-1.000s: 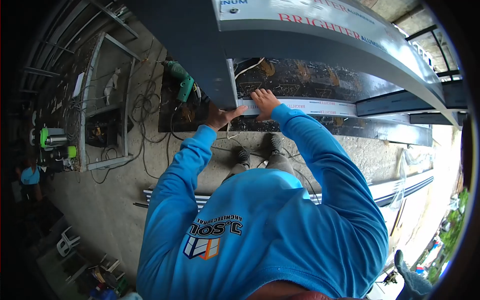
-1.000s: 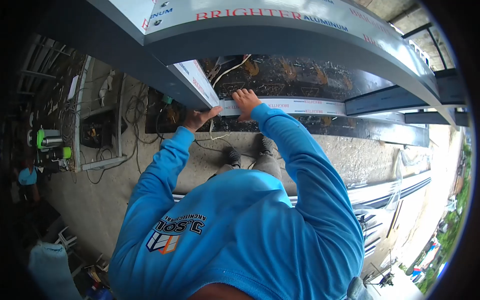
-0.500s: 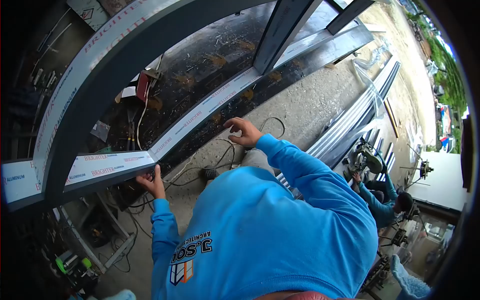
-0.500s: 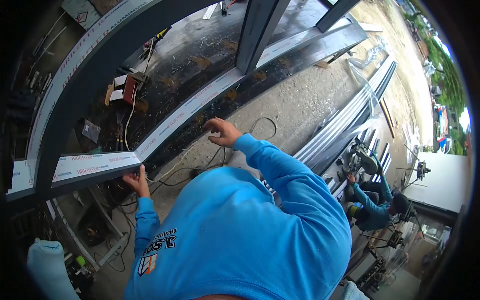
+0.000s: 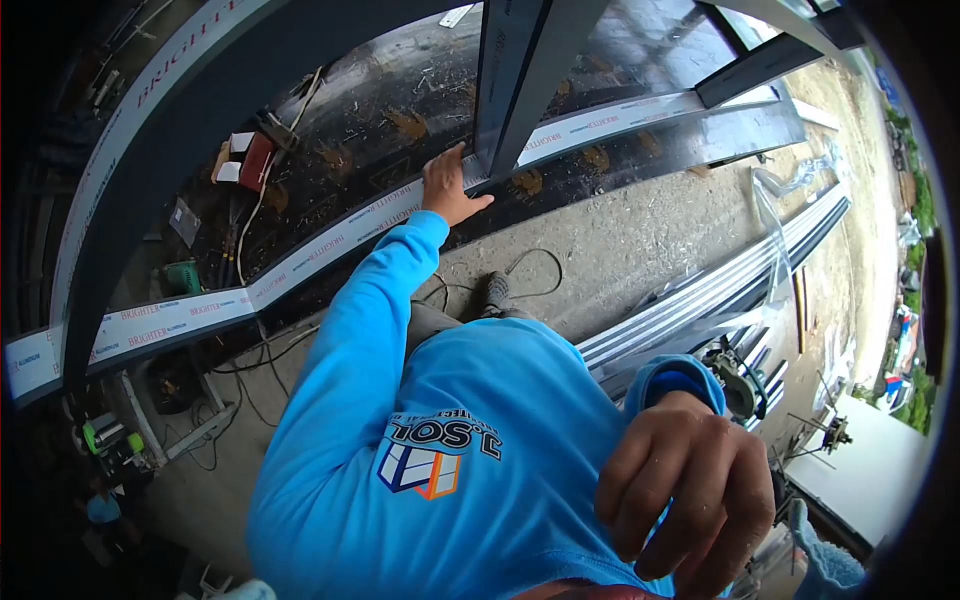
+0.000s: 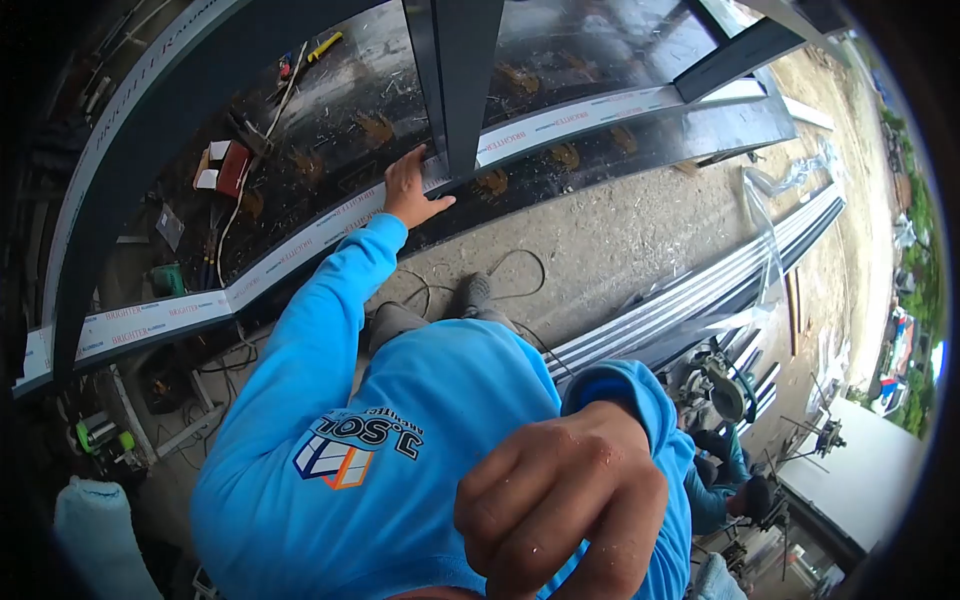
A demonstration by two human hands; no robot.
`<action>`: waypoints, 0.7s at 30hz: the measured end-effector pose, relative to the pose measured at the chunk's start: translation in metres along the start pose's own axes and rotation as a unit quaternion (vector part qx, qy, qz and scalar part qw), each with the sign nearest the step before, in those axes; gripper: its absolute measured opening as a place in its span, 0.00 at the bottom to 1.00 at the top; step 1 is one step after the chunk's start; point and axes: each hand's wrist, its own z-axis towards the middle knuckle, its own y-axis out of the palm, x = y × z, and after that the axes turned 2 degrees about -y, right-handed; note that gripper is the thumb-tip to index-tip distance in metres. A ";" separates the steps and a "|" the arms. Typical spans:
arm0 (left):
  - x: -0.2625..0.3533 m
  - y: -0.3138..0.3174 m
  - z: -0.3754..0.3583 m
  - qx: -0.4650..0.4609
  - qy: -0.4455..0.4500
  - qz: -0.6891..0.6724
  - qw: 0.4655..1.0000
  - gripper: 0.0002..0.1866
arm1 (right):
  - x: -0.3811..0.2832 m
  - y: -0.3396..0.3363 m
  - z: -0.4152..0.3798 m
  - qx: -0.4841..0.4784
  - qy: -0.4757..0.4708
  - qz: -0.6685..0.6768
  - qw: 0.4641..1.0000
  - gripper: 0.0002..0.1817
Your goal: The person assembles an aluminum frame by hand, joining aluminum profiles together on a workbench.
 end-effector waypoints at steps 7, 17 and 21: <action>0.014 0.018 0.030 -0.037 -0.110 0.031 0.993 0.51 | -0.037 -0.111 -0.019 0.022 0.014 -0.221 0.975 0.22; 0.008 0.015 0.027 0.001 -0.101 -0.031 0.994 0.46 | -0.229 -0.464 -0.046 0.393 -0.123 -0.079 0.908 0.68; 0.021 0.005 0.038 -0.014 -0.105 -0.036 0.994 0.40 | -0.228 -0.472 -0.037 0.484 -0.136 -0.131 0.855 0.67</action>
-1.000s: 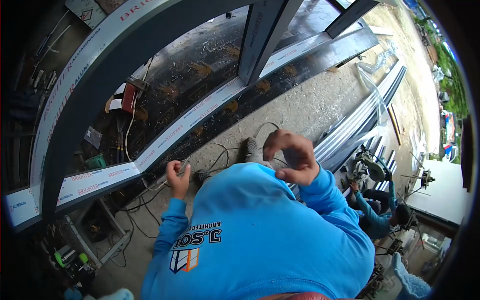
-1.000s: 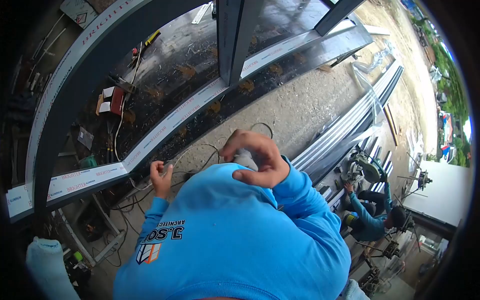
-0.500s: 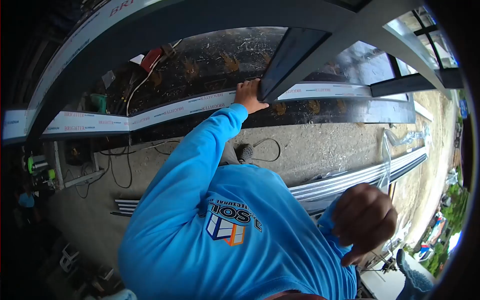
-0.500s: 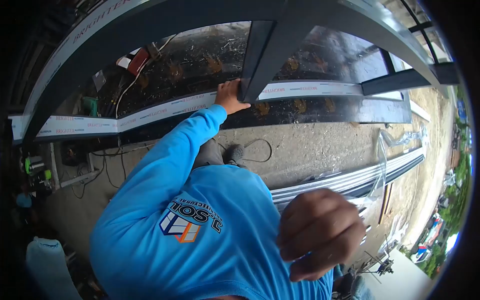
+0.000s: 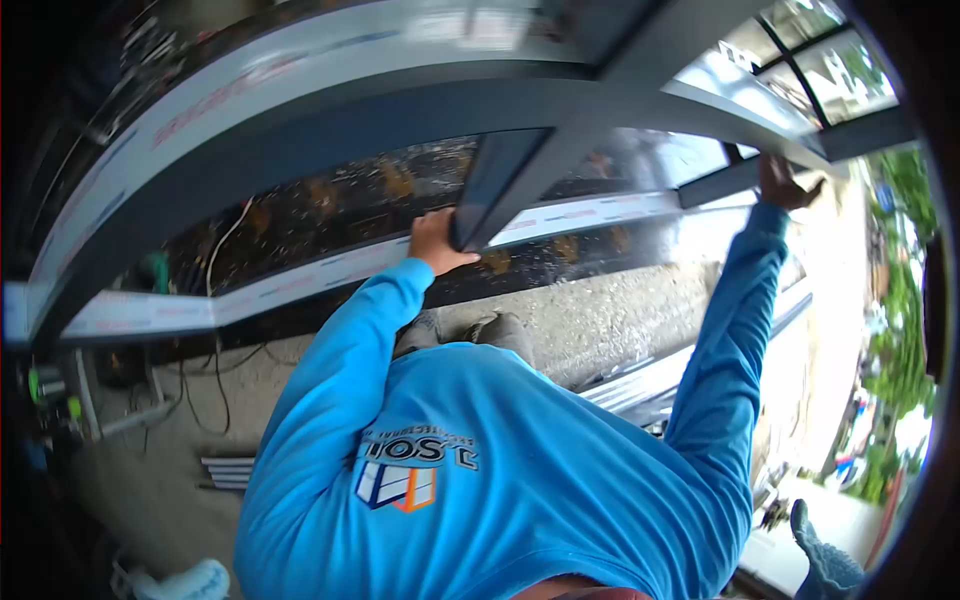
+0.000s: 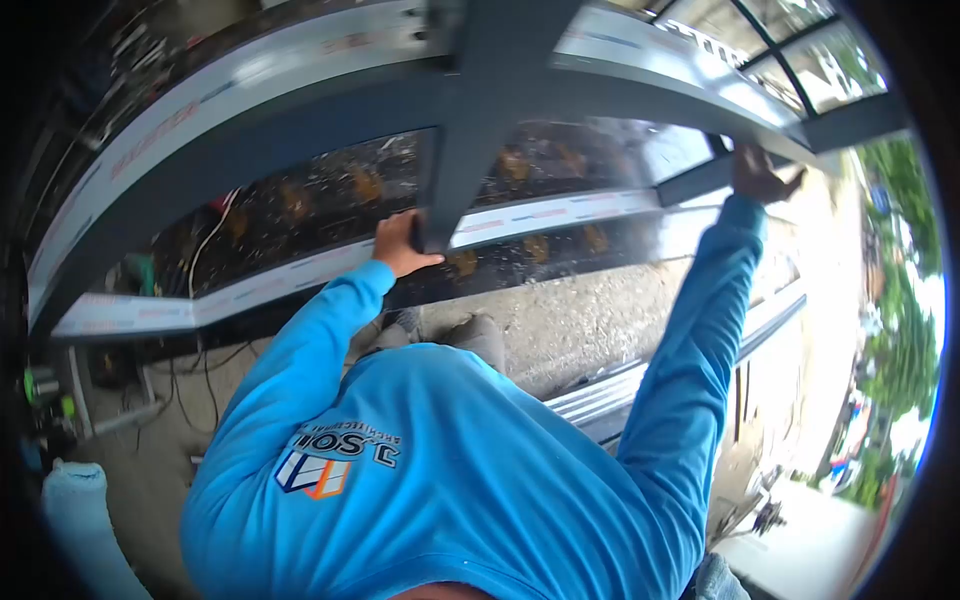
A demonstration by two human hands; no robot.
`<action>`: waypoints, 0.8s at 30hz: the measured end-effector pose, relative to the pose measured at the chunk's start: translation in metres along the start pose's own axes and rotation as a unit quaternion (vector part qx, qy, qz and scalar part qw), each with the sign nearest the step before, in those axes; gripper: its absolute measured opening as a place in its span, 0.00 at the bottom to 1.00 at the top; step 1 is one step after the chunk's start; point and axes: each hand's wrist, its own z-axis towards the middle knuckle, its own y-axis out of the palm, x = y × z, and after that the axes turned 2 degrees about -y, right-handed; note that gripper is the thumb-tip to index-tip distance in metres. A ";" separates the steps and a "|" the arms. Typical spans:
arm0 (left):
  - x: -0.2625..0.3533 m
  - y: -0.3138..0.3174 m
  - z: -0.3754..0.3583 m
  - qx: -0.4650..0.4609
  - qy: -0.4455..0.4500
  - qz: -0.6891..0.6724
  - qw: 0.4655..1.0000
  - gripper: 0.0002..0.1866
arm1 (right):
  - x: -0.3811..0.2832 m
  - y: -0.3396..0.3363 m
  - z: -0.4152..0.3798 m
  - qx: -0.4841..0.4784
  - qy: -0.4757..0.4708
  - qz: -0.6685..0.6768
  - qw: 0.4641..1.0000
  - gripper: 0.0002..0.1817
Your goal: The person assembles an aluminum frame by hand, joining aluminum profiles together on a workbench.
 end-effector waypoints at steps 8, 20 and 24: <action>-0.004 0.020 0.003 -0.032 0.021 0.037 0.999 0.39 | -0.004 0.065 0.021 -0.018 -0.020 -0.029 0.999 0.21; -0.023 0.031 -0.003 -0.075 -0.031 0.109 0.991 0.51 | -0.026 0.002 0.110 -0.042 0.037 -0.087 0.995 0.30; -0.024 0.033 -0.004 -0.062 -0.043 0.093 0.993 0.52 | -0.044 -0.028 0.156 -0.082 0.060 -0.078 0.992 0.26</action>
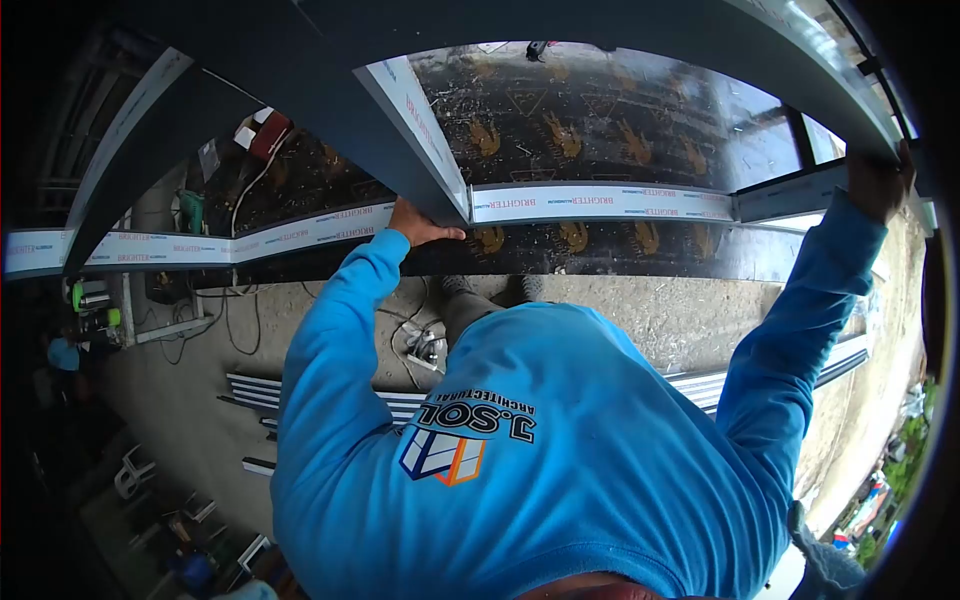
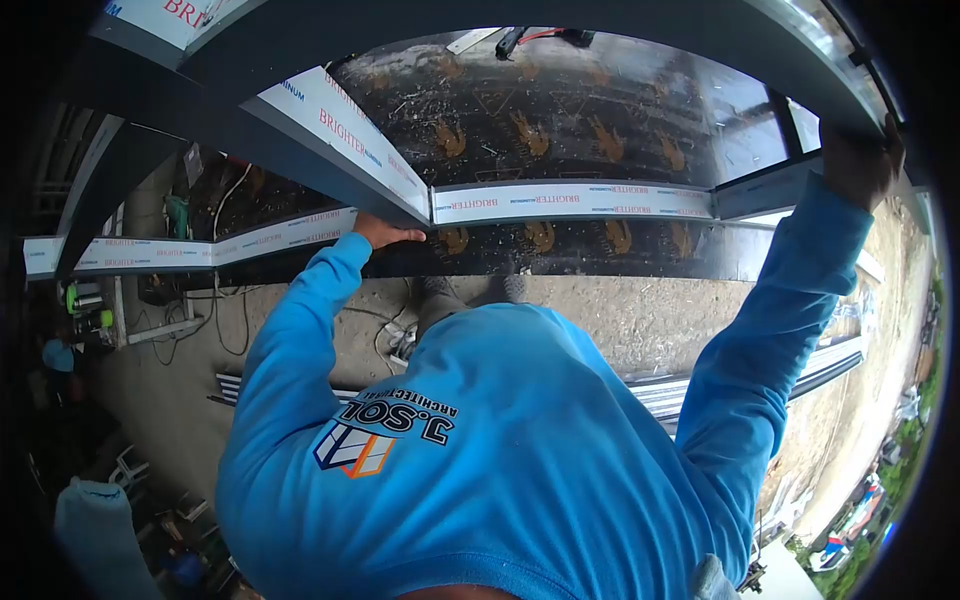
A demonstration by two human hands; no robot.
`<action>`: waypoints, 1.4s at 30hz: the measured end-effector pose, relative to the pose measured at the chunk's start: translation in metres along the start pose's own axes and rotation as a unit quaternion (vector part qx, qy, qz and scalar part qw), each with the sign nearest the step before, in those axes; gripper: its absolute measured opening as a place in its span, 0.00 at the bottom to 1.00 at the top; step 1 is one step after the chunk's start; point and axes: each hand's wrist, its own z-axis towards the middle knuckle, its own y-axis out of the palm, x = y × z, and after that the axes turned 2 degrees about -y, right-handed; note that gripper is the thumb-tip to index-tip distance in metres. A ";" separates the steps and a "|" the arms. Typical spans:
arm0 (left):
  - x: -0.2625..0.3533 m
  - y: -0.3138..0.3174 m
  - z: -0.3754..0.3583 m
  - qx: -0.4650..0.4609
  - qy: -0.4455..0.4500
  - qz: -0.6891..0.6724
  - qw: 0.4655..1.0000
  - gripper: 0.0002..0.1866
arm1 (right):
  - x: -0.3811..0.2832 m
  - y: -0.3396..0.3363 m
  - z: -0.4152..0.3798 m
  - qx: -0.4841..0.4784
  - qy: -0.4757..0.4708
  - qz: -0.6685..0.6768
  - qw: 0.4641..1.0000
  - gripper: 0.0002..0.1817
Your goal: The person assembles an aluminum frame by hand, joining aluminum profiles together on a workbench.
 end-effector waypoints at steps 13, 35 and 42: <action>0.024 -0.028 -0.003 0.079 0.036 -0.085 0.993 0.46 | 0.012 0.103 -0.024 0.034 0.051 -0.005 0.998 0.25; 0.079 0.005 0.004 0.077 -0.035 0.101 0.991 0.36 | -0.029 0.024 0.019 0.094 0.009 -0.085 0.992 0.29; 0.070 0.011 0.002 0.148 0.013 0.084 0.985 0.35 | -0.020 0.052 0.008 0.087 0.001 -0.091 0.992 0.29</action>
